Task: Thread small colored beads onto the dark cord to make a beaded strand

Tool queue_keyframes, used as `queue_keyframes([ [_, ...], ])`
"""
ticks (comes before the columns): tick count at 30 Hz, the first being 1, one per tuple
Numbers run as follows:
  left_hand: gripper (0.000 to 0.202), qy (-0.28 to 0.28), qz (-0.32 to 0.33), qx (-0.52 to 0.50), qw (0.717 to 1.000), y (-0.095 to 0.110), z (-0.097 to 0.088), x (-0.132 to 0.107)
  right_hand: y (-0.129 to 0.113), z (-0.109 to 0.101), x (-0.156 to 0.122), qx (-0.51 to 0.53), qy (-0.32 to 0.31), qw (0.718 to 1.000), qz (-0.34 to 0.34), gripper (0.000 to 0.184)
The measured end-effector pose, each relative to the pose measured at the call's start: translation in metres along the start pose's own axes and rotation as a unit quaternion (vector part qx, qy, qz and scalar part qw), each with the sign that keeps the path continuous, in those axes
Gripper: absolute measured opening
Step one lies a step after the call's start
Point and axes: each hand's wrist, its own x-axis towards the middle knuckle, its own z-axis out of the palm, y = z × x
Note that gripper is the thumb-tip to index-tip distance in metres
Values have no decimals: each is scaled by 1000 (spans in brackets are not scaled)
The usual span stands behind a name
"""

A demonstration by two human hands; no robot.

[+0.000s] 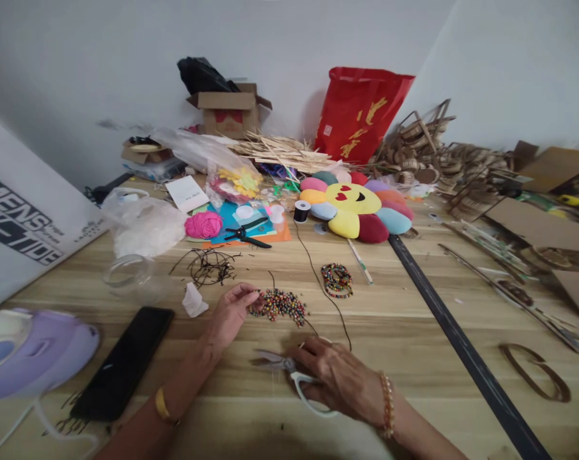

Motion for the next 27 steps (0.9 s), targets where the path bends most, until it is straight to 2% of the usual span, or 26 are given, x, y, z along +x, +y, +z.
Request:
queue_keyframes([
  [4,24,-8,-21,-21,1000,-4,3,-2,-19,9,2,-47,14,999,-15,44],
  [9,24,-48,-52,-13,997,-8,9,-9,-26,3,2,-34,34,999,-10,23],
  [12,26,-77,-75,-1,994,-9,17,-15,-16,-3,4,60,100,992,56,21],
  [14,27,-96,-88,9,992,-10,22,-21,-7,-5,8,164,155,970,93,30],
  [16,26,-121,-97,20,988,-12,26,-26,1,-2,15,271,178,941,99,41],
  [19,22,-147,-95,61,983,-14,28,-30,8,9,26,368,190,906,91,33],
  [21,21,-148,-81,94,981,-15,27,-30,13,16,31,405,195,889,92,24],
  [24,17,-121,-56,153,979,-16,23,-26,20,16,32,429,205,874,99,21],
  [27,14,-114,-44,194,973,-15,20,-22,28,-1,27,374,220,893,121,19],
])
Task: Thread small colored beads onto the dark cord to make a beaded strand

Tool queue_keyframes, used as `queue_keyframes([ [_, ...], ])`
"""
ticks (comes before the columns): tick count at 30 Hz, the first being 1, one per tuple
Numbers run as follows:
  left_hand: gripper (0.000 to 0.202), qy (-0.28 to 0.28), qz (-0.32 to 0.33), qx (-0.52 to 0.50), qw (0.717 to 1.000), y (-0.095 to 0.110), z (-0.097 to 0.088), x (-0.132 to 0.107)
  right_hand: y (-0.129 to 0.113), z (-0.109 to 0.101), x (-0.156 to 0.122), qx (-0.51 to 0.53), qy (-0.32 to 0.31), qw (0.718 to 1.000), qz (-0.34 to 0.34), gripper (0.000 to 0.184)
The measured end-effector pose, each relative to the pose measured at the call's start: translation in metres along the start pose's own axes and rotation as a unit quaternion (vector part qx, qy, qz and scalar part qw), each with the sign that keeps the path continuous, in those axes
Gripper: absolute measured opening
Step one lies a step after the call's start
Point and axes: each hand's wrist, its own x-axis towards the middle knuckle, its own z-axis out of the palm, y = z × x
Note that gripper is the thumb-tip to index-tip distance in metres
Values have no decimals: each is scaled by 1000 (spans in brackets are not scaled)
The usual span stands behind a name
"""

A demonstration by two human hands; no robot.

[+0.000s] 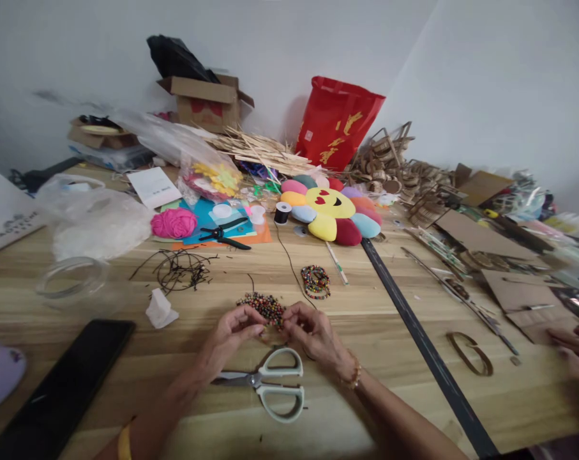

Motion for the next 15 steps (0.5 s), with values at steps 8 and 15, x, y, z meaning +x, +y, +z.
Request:
queue_keyframes([
  [8,12,-21,12,25,999,-9,-5,5,-20,-69,19,-167,31,985,-41,19],
  [15,17,-21,13,7,1000,-18,-13,10,-5,-111,36,-323,-13,945,-44,13],
])
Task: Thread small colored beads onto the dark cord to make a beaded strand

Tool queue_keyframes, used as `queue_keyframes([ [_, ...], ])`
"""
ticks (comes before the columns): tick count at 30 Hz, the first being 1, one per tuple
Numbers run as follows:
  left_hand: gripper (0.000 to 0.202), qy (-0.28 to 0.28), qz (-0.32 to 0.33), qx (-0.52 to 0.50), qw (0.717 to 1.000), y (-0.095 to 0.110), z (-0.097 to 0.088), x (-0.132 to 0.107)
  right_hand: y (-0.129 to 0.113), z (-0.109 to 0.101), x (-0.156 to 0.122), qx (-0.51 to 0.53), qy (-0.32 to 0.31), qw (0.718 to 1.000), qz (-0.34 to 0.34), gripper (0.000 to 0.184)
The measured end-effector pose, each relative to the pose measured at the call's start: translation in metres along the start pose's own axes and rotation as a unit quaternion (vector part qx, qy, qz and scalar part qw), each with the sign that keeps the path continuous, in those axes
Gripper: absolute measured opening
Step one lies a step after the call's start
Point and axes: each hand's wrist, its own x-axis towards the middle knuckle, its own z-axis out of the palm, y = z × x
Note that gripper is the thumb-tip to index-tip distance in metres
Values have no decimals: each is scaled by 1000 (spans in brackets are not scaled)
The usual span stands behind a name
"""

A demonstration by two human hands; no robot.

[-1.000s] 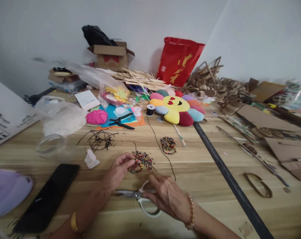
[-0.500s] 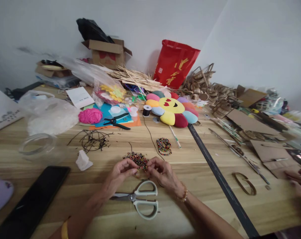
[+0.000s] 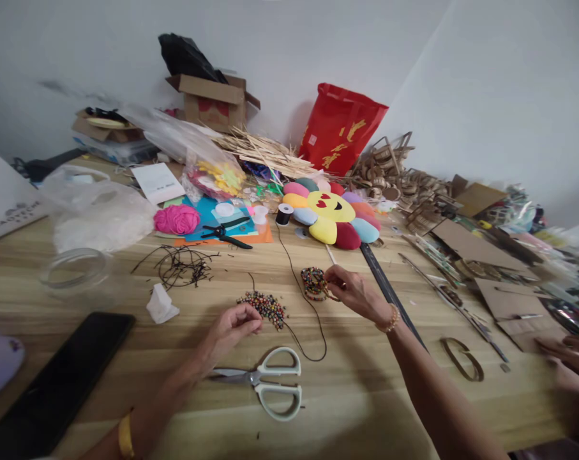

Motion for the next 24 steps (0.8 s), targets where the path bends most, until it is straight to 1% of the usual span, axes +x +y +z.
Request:
queue_keyframes([
  [3,19,1,-7,8,1000,0,0,1,5,-3,4,-84,-62,995,5,13],
  [6,24,1,-10,28,1000,0,0,2,6,-4,11,-133,-106,985,3,13],
  [9,28,-4,-18,51,999,-1,-1,3,10,0,24,-145,-147,979,-4,13],
  [11,29,-6,-23,65,998,-1,-2,3,16,5,34,-131,-167,977,-31,17],
  [12,30,-6,-23,68,997,-1,-2,3,20,7,38,-125,-165,977,-47,19],
  [14,30,-5,-20,69,997,-1,-2,3,27,11,45,-116,-141,980,-77,24],
  [16,30,-10,-20,68,997,-1,-3,3,33,14,48,-100,-99,985,-101,28],
  [18,29,-16,-20,69,997,-2,-4,2,33,16,46,-82,-57,988,-119,26],
  [21,28,-18,-11,73,997,-6,-5,3,23,20,36,-63,-32,989,-128,18],
  [24,28,-19,4,93,995,-9,-7,3,2,27,19,-60,-53,988,-131,13],
])
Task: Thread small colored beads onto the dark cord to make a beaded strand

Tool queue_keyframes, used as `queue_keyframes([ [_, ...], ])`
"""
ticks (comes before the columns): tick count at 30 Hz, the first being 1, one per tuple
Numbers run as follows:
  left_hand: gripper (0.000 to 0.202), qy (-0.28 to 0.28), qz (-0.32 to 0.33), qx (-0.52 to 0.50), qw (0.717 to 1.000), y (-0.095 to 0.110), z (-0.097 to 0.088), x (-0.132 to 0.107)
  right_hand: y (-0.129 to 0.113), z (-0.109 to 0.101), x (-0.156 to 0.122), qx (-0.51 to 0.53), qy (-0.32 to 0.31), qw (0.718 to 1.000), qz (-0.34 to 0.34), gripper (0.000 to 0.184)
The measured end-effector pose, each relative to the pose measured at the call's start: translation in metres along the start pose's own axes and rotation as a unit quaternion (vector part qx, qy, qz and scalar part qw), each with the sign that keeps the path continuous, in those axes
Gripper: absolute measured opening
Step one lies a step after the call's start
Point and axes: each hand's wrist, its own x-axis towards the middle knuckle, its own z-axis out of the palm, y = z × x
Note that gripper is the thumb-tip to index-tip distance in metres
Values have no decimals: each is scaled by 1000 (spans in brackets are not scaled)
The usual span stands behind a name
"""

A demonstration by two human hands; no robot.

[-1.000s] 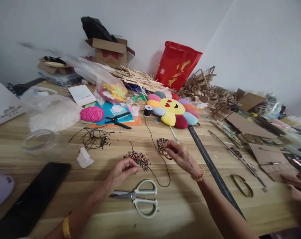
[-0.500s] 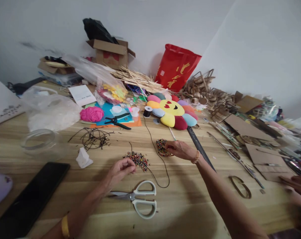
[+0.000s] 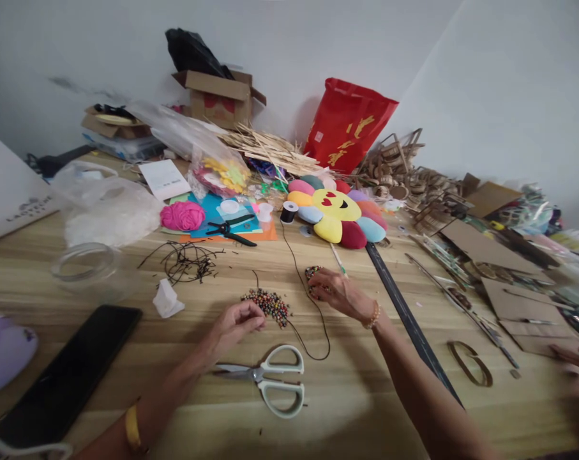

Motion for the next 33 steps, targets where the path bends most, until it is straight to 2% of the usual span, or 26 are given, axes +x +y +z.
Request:
queue_keyframes([
  [4,25,-12,17,73,997,4,1,-2,-35,12,-11,13,-40,999,-2,9],
  [8,14,-21,41,190,981,14,8,-8,-61,27,-14,-32,-84,996,20,9],
  [12,10,-17,65,283,957,19,14,-12,-76,41,-13,-103,-107,985,90,17],
  [16,11,-17,80,317,945,18,15,-12,-83,49,-13,-109,-128,976,136,10],
  [19,11,-17,98,304,947,17,15,-12,-82,49,-14,-82,-118,980,139,11],
  [22,11,5,146,261,954,16,17,-12,-82,48,-18,-47,-89,989,111,10],
  [24,21,23,182,237,954,15,19,-12,-83,49,-21,-15,-68,994,82,8],
  [27,32,12,200,225,954,12,20,-13,-88,50,-25,52,-37,997,47,7],
  [33,11,-7,187,269,945,16,19,-14,-95,42,-29,151,-11,988,31,7],
])
